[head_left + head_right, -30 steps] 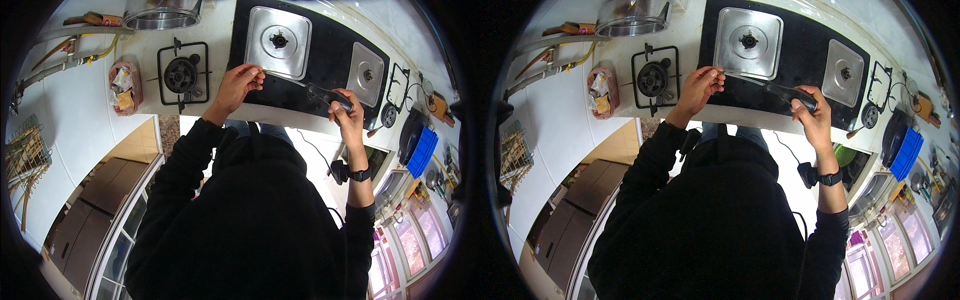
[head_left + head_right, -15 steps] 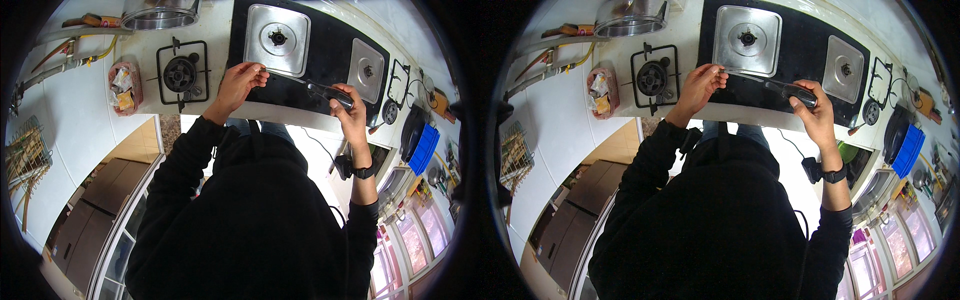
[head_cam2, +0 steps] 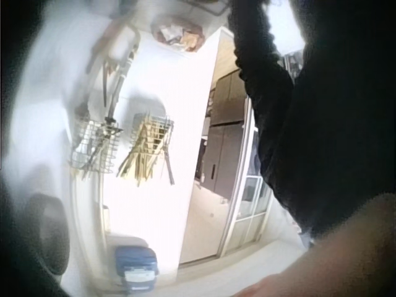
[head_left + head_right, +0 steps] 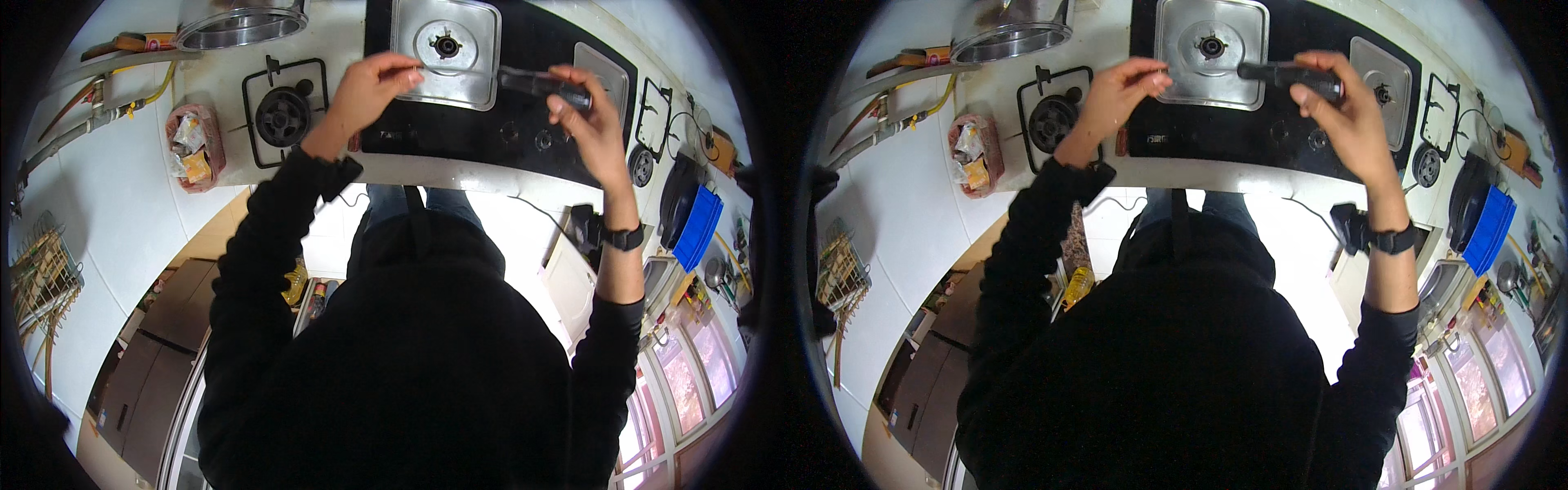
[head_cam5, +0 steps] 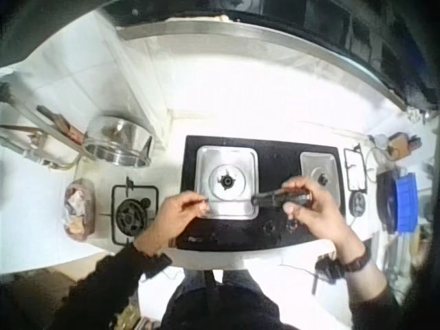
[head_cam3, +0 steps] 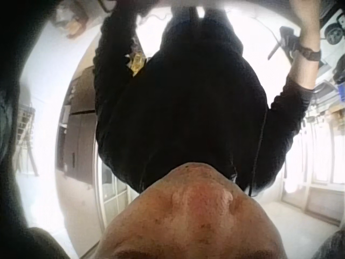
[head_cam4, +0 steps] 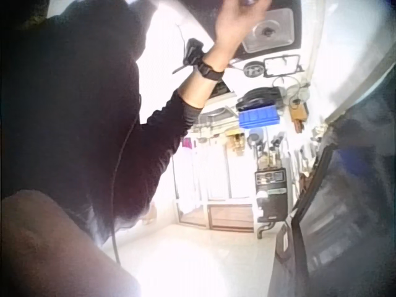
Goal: The person uses a screwdriver to remove and reattach components of a gas stove burner. They remove the burner cap and grate, unscrew the burner head, and then reassemble the parts in reverse order.
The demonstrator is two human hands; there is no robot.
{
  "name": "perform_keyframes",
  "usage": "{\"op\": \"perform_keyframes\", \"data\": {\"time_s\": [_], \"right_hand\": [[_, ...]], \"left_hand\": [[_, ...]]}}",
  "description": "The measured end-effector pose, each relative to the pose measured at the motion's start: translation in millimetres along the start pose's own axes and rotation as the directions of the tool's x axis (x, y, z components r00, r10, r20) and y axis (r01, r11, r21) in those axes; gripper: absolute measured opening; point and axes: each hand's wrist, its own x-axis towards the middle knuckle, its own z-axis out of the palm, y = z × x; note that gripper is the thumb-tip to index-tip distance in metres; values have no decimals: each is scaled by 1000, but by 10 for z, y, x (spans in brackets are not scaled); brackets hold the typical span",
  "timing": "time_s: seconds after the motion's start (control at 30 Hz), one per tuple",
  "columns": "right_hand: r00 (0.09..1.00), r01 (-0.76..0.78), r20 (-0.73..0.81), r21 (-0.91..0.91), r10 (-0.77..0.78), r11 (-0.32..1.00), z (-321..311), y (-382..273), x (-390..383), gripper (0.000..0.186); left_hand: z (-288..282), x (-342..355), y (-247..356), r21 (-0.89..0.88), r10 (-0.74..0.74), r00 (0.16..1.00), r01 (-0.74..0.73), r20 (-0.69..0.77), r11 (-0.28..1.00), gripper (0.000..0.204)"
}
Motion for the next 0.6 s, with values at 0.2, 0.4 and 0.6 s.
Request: {"op": "perform_keyframes", "data": {"time_s": [0.2, 0.4, 0.6], "right_hand": [[959, 277, 7, -262, -285, 925, -28, -233, 653, 32], [899, 434, 201, -522, -388, 734, 112, -302, 1309, 31], [874, 486, 333, -618, -355, 618, 428, -15, 1878, 35]], "left_hand": [[-98, 927, -80, 490, 147, 987, -159, 63, 857, 16], [59, 1460, -421, 669, 169, 970, -244, 176, 702, 17], [166, 1695, -747, 714, 168, 939, -338, 300, 614, 17]]}}
